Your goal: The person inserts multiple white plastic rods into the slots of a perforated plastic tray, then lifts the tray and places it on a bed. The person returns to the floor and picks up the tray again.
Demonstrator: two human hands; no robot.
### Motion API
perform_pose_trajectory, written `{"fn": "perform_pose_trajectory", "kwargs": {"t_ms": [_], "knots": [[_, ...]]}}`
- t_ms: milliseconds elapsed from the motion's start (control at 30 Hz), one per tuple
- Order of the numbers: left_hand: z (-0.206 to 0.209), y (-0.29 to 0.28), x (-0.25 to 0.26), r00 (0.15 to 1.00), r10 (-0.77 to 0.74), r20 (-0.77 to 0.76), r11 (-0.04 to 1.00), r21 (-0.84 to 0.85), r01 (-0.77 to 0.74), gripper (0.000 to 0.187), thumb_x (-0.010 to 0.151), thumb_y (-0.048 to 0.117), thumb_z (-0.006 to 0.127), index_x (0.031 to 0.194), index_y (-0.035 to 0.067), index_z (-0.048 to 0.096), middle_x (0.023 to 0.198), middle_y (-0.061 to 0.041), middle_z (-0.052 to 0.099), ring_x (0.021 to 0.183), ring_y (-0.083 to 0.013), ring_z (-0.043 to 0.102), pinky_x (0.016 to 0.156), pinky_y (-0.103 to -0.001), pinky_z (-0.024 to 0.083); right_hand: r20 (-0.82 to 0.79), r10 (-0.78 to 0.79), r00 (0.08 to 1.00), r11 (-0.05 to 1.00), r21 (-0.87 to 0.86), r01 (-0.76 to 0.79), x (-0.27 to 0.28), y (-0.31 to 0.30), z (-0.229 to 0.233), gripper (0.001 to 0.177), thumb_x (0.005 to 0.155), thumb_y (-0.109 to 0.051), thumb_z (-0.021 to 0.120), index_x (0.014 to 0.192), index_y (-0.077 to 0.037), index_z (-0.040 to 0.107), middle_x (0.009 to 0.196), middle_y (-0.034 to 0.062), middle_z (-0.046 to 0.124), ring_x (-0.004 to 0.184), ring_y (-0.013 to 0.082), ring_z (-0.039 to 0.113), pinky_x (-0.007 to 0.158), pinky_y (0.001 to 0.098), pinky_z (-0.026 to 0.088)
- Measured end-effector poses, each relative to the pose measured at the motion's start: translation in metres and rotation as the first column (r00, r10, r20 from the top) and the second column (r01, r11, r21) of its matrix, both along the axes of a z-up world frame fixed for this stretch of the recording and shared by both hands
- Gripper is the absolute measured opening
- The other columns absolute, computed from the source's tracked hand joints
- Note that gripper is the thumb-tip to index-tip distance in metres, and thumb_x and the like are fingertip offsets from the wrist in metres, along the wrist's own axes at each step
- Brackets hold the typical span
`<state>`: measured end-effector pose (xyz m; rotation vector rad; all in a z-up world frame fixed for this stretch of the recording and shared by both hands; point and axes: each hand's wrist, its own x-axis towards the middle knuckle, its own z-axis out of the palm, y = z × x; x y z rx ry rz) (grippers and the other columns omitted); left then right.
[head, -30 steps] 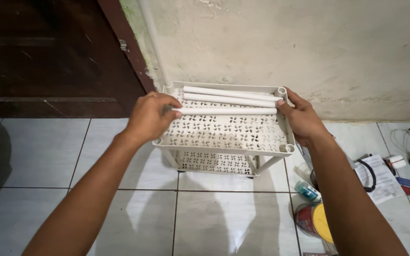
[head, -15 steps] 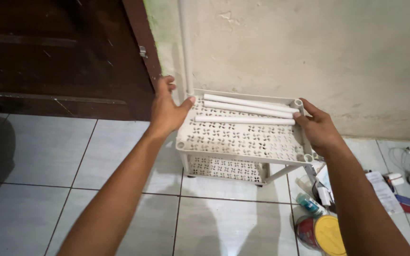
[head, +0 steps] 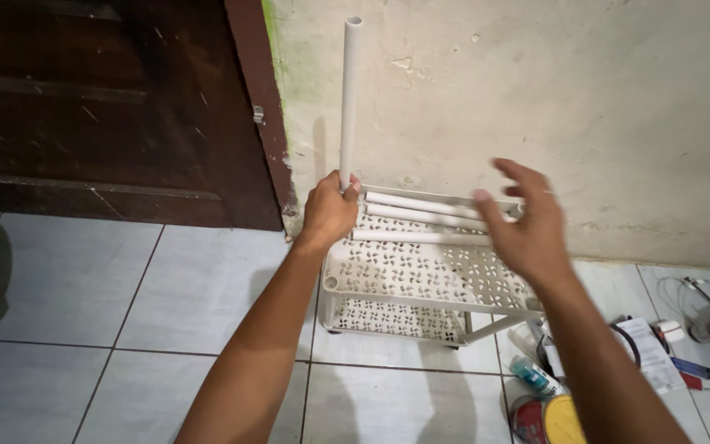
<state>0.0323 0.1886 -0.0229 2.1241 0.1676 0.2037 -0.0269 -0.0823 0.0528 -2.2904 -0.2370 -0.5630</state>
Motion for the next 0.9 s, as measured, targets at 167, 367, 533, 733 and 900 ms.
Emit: {"fn": "perform_pose_trajectory", "kwargs": {"t_ms": [167,367,533,733,900], "knots": [[0.003,0.0,-0.003,1.0,0.022,0.002,0.999,-0.037,-0.022,0.024,0.092,0.024,0.067,0.11,0.007,0.068,0.097,-0.018,0.075,0.093,-0.034,0.074,0.084,-0.042,0.055,-0.097,0.195,0.976,0.98,0.068,-0.189,0.005,0.08,0.028,0.058,0.093,-0.031,0.071,0.145,-0.011,0.054,0.137,0.0148,0.062,0.116,0.0279,0.064,0.093,0.0439,0.054],[0.011,-0.001,-0.012,0.999,0.015,-0.038,0.999,-0.038,-0.016,0.024,0.093,0.023,0.066,0.109,0.006,0.068,0.094,-0.02,0.076,0.093,-0.0368,0.074,0.085,-0.044,0.055,-0.068,0.288,0.955,0.908,0.336,-0.25,0.025,0.145,0.033,0.069,0.094,-0.03,0.071,0.151,-0.007,0.042,0.139,0.0203,0.06,0.125,0.0311,0.062,0.098,0.0444,0.053],[0.015,0.0,-0.01,0.994,-0.102,-0.05,0.994,0.038,0.103,0.032,0.09,0.032,0.064,0.109,0.008,0.07,0.099,-0.019,0.076,0.1,-0.0393,0.071,0.086,-0.047,0.054,-0.061,0.338,0.939,0.748,0.624,-0.229,0.045,0.185,0.015,0.058,0.09,-0.028,0.069,0.138,-0.003,0.048,0.116,0.0131,0.065,0.104,0.0185,0.063,0.075,0.0349,0.059],[0.016,0.001,-0.004,0.99,-0.086,-0.116,0.975,0.195,0.108,0.036,0.085,0.035,0.067,0.109,0.007,0.069,0.1,-0.019,0.074,0.1,-0.0403,0.069,0.088,-0.049,0.053,-0.051,0.294,0.954,0.622,0.769,-0.15,0.073,0.209,-0.006,0.03,0.101,-0.029,0.068,0.086,-0.007,0.056,0.073,-0.0027,0.047,0.068,0.007,0.04,0.057,0.0273,0.036],[0.009,0.0,-0.005,0.993,-0.033,-0.114,0.996,0.076,0.042,0.031,0.084,0.032,0.071,0.101,0.006,0.072,0.098,-0.019,0.075,0.101,-0.04,0.07,0.089,-0.049,0.054,-0.101,0.151,0.983,0.693,0.72,-0.032,0.085,0.216,-0.004,0.045,0.097,-0.027,0.071,0.064,-0.005,0.049,0.059,-0.0019,0.046,0.055,0.0087,0.037,0.047,0.0307,0.033]]}}
